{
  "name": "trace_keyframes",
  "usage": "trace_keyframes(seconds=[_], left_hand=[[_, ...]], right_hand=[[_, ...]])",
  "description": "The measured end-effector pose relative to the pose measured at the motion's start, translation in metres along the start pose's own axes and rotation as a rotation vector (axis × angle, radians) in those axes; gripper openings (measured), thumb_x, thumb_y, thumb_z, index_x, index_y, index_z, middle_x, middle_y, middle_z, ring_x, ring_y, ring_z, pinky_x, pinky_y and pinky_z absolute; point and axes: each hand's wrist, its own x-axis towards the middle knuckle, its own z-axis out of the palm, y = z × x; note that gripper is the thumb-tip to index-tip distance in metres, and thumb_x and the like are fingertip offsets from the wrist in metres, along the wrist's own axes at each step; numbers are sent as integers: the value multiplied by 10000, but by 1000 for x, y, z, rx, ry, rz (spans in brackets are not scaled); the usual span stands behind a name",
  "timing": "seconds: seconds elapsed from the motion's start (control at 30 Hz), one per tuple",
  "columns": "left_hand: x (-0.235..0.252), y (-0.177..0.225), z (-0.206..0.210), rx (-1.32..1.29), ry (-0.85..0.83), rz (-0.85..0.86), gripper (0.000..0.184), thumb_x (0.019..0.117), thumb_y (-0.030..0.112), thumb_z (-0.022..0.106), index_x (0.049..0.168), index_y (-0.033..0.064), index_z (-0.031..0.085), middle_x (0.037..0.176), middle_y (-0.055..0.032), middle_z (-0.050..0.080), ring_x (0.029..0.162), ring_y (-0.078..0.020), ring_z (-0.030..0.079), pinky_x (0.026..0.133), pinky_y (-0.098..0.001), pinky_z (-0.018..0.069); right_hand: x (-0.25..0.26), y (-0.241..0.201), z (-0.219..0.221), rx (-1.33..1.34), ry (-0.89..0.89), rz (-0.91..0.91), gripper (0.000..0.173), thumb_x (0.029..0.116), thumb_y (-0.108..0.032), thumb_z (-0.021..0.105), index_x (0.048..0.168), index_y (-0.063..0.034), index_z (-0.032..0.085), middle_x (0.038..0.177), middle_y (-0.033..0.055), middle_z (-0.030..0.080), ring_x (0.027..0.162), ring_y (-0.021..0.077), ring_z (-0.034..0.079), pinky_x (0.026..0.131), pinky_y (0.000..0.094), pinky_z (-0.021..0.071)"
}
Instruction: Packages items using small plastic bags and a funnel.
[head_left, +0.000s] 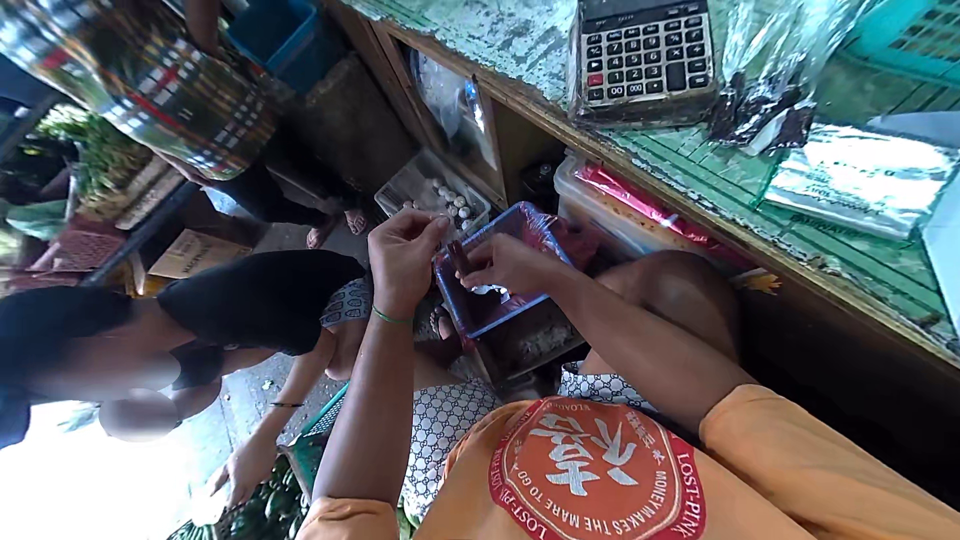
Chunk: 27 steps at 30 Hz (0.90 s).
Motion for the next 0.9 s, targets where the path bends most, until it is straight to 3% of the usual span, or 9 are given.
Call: trace_keyframes(seconds=[0.2,0.33,0.43,0.57,0.63,0.7,0.8,0.9], left_hand=[[-3,19,-24,29,44,99,88,982,112,689,1040,62,732,1005,-23,744,879,-121,712,820,-306,608],[-6,16,-28,8,194,223,75,979,145,697,944,81,713,912,17,716,828,-96,690,783,-294,602],[-11,-8,-22,180,26,134,130,1007,141,641,1007,39,720,986,-36,710,871,-107,680,797,-315,589],[-14,-12,-18,128,13,68,86,970,97,689,1021,65,752,1028,-25,724,913,-113,694,832,-310,602],[-16,-8,-18,35,-47,44,105,989,101,668,1027,52,752,1026,-30,734,907,-120,706,838,-314,611],[-15,-2,-14,-39,-96,16,106,991,100,662,1039,45,738,990,-35,740,866,-127,713,818,-318,616],[-10,6,-4,-97,-131,-33,90,984,104,667,1033,52,722,906,-33,738,791,-123,705,771,-310,611],[-2,7,-8,-40,-120,-62,102,990,93,652,1034,29,717,893,-39,732,782,-118,706,768,-301,613]], right_hand=[[9,14,7,-177,-62,5,224,1034,-214,619,963,-67,772,891,20,740,835,68,675,834,309,554],[11,23,-7,-348,-4,63,193,1013,-194,648,1105,-59,750,1042,122,734,993,247,699,949,486,546],[13,35,-18,-440,91,170,230,1001,-214,666,1163,-61,723,1061,148,726,992,305,704,928,561,552],[7,23,-32,-143,275,-3,153,993,-163,665,1090,-69,738,998,83,734,916,190,708,876,444,590],[3,9,-34,112,259,-161,209,1028,-154,594,1140,-26,716,1089,83,726,1004,149,690,934,369,570],[1,-1,-33,317,177,-289,315,1069,-166,456,1197,14,682,1184,104,703,1082,157,659,975,354,541],[-4,-4,-20,522,7,-277,390,1073,-242,395,1241,-3,653,1148,85,695,1023,142,670,927,350,564],[-4,-4,-5,608,-57,-199,281,1050,-123,468,1177,31,667,1033,123,719,906,181,704,840,349,605]])
